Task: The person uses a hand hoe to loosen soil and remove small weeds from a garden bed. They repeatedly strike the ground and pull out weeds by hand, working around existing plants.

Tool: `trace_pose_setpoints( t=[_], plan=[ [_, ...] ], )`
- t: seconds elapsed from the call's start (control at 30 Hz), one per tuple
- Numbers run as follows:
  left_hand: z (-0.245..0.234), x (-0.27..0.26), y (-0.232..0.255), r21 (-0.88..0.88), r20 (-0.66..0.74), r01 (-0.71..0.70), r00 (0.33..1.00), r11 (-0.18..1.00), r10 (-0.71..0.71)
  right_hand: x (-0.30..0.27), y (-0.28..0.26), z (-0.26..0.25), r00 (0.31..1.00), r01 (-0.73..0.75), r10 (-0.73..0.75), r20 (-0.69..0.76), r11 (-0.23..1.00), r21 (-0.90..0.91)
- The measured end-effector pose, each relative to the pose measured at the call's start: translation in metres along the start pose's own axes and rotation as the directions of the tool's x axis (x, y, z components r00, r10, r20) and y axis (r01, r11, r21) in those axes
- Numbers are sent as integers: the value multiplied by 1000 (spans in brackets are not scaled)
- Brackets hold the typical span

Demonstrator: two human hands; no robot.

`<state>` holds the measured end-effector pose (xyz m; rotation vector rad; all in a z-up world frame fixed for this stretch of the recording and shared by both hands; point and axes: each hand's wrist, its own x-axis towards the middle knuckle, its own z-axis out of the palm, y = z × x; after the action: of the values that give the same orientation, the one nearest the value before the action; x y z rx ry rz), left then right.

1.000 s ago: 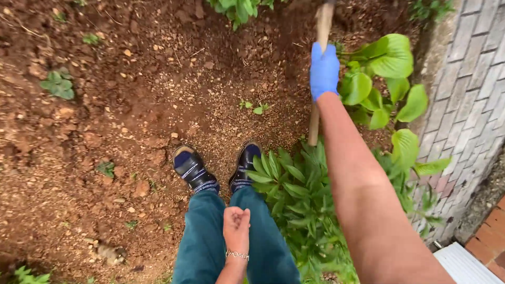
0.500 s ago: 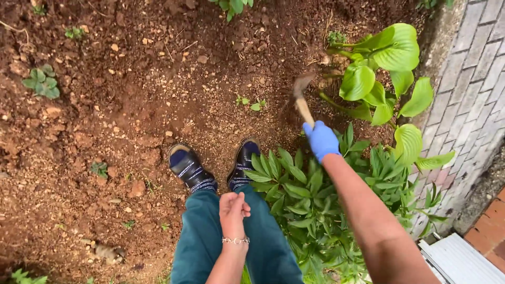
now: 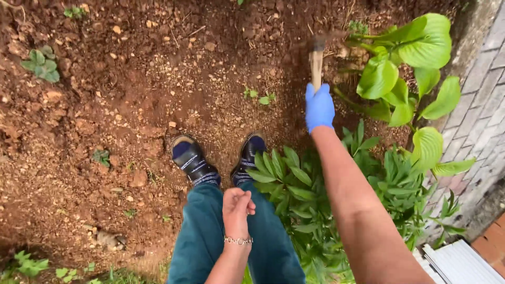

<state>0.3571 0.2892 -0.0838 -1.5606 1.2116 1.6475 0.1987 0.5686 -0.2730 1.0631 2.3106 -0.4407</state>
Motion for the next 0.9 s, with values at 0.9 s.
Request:
trace_pose_setpoints(
  t=[0.9],
  plan=[
    [32,-8,-18,-37,53,16,998,999,-14,-16,21,-70,734,659,-678,-26,721,-215]
  ],
)
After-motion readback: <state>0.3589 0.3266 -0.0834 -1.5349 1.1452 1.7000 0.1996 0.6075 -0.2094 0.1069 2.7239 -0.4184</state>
